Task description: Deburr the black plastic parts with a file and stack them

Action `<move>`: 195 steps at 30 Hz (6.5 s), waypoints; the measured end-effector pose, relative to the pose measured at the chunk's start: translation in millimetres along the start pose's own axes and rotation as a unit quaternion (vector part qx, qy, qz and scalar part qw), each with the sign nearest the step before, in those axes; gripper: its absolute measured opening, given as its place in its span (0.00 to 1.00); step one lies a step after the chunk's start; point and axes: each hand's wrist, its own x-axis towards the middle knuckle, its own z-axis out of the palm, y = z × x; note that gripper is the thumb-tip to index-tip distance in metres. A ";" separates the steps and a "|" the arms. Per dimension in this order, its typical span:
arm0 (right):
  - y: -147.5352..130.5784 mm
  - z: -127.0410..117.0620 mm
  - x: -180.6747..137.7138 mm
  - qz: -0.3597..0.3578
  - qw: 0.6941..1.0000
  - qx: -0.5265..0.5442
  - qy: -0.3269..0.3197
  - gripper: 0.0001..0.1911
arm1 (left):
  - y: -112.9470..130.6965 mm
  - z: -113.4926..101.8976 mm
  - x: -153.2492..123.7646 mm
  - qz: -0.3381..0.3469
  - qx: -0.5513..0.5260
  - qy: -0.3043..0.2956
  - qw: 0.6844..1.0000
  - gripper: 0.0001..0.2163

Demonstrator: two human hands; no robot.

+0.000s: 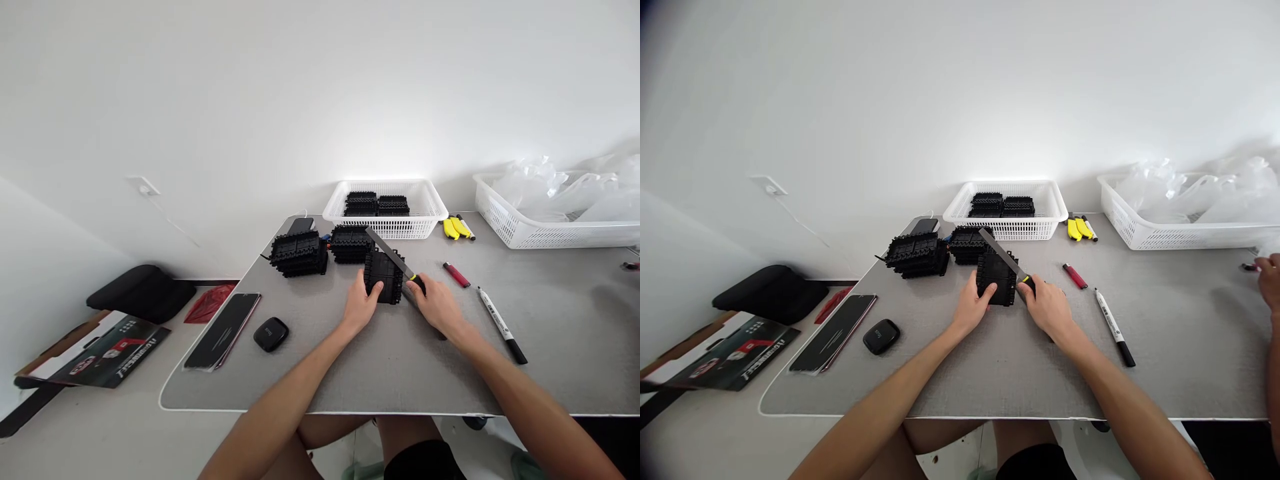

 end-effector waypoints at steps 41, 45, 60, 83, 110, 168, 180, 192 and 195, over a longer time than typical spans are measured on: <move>-12.9 -3.6 -5.0 0.006 0.999 0.036 -0.037 0.17 | -1.1 -3.6 2.2 0.008 0.005 0.015 1.000 0.14; -10.5 -4.1 -4.3 0.018 0.999 0.033 -0.032 0.17 | 0.8 -5.9 2.8 -0.001 0.013 0.028 1.000 0.14; -11.0 -5.0 -4.5 0.006 0.999 0.026 -0.027 0.17 | 0.1 -5.8 2.6 0.007 0.018 0.024 1.000 0.13; -8.4 -4.0 -3.2 0.014 0.999 0.033 -0.021 0.18 | 3.6 -7.0 1.5 0.029 0.039 0.035 0.998 0.13; -10.4 -2.4 -4.6 0.029 0.989 0.137 -0.051 0.19 | -1.1 -4.7 1.9 0.002 0.056 0.043 0.997 0.12; 16.4 -11.6 12.4 0.039 0.924 0.380 0.032 0.16 | 11.5 -14.6 6.7 -0.061 -0.229 -0.163 0.958 0.33; 16.9 -13.8 7.4 -0.005 0.973 0.217 0.074 0.24 | 8.8 -7.8 4.2 -0.150 -0.254 -0.097 0.951 0.26; 18.8 -5.8 5.3 -0.044 0.999 -0.010 -0.004 0.24 | 7.7 -9.9 7.3 -0.145 -0.239 -0.056 0.958 0.25; 22.5 -8.9 5.1 -0.032 0.999 -0.018 0.016 0.25 | 7.6 -12.7 8.7 -0.158 -0.234 -0.048 0.958 0.25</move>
